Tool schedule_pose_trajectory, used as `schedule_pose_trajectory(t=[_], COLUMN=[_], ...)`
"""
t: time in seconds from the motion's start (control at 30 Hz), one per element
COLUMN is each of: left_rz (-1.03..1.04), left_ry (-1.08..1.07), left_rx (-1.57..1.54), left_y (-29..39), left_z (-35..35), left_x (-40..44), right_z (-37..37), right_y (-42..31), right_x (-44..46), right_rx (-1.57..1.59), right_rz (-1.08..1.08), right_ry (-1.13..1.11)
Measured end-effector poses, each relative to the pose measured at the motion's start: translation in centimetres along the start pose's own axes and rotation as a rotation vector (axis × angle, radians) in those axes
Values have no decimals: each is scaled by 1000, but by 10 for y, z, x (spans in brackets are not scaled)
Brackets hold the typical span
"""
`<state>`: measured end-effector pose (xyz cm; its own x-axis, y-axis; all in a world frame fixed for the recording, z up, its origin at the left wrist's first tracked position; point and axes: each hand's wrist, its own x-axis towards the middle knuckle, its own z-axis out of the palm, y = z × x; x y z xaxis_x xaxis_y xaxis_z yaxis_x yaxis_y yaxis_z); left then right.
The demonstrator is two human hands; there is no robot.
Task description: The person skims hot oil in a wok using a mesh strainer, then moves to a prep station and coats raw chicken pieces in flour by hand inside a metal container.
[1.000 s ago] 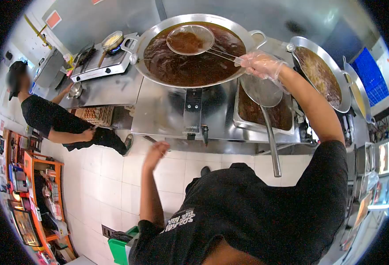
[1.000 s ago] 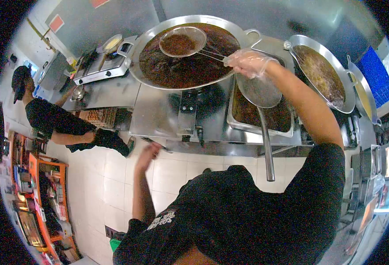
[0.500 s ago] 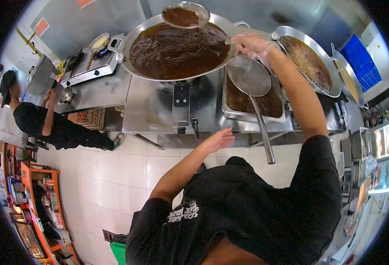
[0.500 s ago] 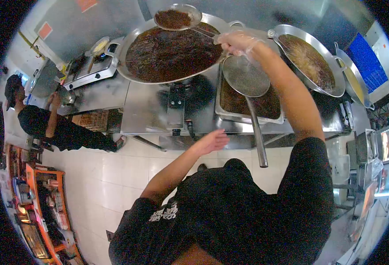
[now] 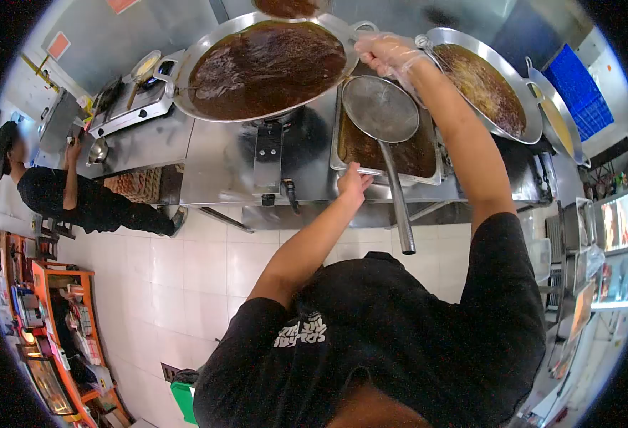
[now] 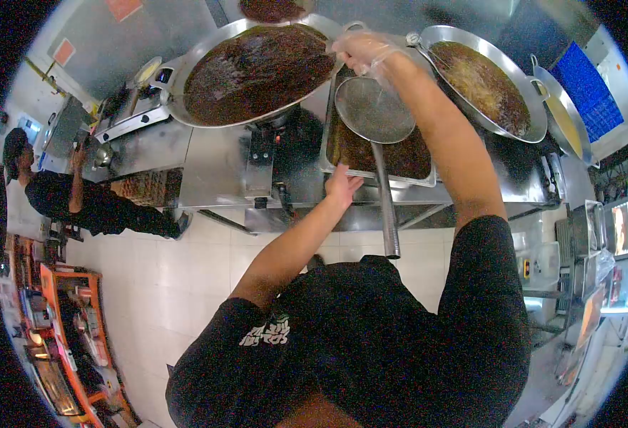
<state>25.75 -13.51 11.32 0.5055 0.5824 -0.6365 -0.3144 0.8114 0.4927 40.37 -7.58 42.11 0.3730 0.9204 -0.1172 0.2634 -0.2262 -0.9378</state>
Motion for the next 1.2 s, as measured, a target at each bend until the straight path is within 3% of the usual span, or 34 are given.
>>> schedule_pose_trajectory(t=[0.23,0.3,0.4,0.5,0.63,0.73,0.83,0.93,1.03,1.2], left_rz=[38,44,67,61,-122,-285,-280,-168,56,-5], left_ry=[154,105,86,45,-95,-181,-384,-498,-495,-424], left_rx=[-49,-41,-49,-65,122,543,748,968,965,879], left_y=[-6,-5,-8,2,14,19,6,-9,-41,-14], left_z=[-6,-12,-20,-24,-30,-24,-2,15,-1,6], left_x=[-22,-28,-30,-23,-40,-81,-134,-158,-128,-172], right_z=[-24,-37,-35,-22,-32,-42,-46,-11,-17,-40], right_y=[-13,-21,-4,20,14,-20,-11,5,17,58], right_x=[-14,-15,-17,-13,-10,-33,-20,-44,-56,-67], right_rx=[-109,-171,-24,146,-33,-111,-127,222,19,-6], right_rz=[-51,-109,-151,-34,-24,-124,-234,-35,-11,60], right_ry=[-62,-54,-57,-123,-158,-57,7,33,-127,-101])
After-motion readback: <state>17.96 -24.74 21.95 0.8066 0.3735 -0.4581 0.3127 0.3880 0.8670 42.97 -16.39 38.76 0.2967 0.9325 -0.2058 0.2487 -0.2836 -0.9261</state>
